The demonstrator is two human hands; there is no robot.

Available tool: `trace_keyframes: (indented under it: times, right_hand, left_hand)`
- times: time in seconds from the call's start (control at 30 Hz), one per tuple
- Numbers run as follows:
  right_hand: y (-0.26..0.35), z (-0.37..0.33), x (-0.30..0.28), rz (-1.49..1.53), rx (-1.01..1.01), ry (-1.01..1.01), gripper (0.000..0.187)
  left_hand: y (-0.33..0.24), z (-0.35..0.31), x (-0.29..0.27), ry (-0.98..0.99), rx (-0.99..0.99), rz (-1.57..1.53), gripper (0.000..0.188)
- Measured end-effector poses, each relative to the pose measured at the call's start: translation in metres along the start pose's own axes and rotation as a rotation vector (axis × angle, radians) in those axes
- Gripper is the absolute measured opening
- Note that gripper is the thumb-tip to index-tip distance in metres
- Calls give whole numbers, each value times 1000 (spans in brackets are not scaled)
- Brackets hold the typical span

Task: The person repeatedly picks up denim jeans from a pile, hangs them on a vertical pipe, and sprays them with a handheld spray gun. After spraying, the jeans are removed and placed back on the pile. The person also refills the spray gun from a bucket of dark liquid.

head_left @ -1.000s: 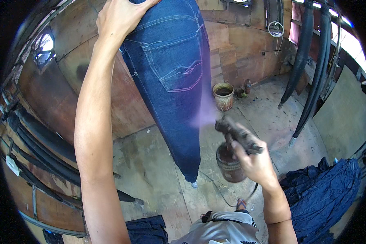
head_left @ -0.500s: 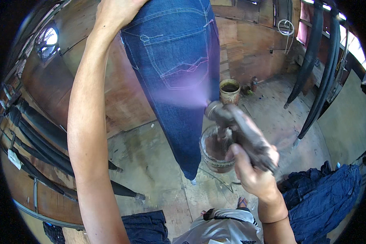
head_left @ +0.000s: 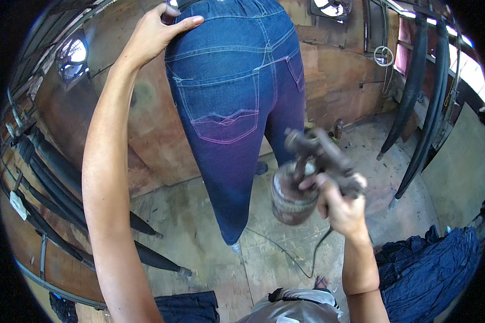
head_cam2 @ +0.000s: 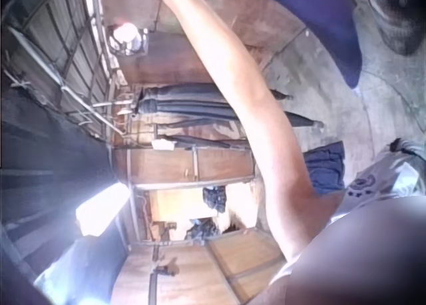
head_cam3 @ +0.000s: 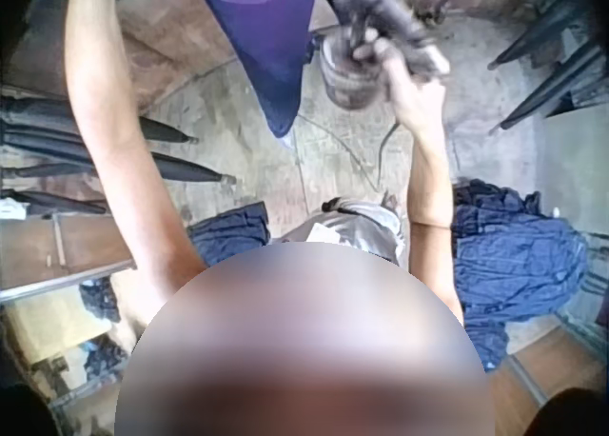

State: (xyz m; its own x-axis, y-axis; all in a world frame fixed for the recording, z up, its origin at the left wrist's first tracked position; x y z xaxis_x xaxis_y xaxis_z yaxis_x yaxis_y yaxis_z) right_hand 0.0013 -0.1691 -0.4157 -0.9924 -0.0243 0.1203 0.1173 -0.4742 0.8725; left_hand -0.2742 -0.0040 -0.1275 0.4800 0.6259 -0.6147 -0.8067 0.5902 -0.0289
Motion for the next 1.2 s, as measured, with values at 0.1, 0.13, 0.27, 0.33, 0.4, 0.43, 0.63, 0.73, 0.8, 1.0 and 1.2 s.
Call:
trace_keyframes:
  times: [0.1,0.13,0.27,0.33,0.4,0.43,0.63,0.73,0.8,1.0,1.2]
  right_hand:
    - [31,7,-5,68,-91,-180,28]
    - [35,10,-8,57,-93,-203,23]
    - [-5,15,-1,-53,189,-169,18]
    - [-30,8,10,-138,124,13,12]
    - [-67,-10,16,-204,192,138,11]
    - [-80,-19,21,-352,97,175,14]
    - [-177,-113,2,-734,522,362,29]
    - [-194,-134,-19,-622,427,298,47]
    - [-207,-139,-37,-621,489,305,50]
    - [-210,-144,-107,-671,570,347,37]
    - [-215,-151,-203,-701,657,335,53]
  left_hand:
    - [16,3,-2,16,24,-9,52]
    - [19,5,-1,32,31,-18,50]
    - [35,11,-3,135,32,-121,74]
    - [43,12,-4,181,18,-166,70]
    - [47,14,-5,222,15,-181,58]
    - [47,15,-7,234,25,-175,48]
    - [16,26,-25,383,-27,116,45]
    - [-9,42,-37,684,-265,530,42]
    - [-45,58,-39,600,-183,569,38]
    - [-160,140,-21,-666,205,360,30]
    - [-174,239,35,-618,23,211,44]
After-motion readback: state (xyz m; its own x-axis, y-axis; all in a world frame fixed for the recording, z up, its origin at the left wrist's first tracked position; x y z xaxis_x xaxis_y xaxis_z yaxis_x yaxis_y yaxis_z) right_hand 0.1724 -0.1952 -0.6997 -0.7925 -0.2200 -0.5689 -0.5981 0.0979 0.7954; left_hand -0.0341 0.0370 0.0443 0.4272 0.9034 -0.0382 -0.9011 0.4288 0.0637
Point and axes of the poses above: each hand's wrist, its own z-axis towards the middle knuckle, its own x-axis out of the palm, y = z × x, the point moved 6 cm from there along z, towards the middle knuckle, and after that the axes turned 3 degrees about -z, right-handed, at the moved point
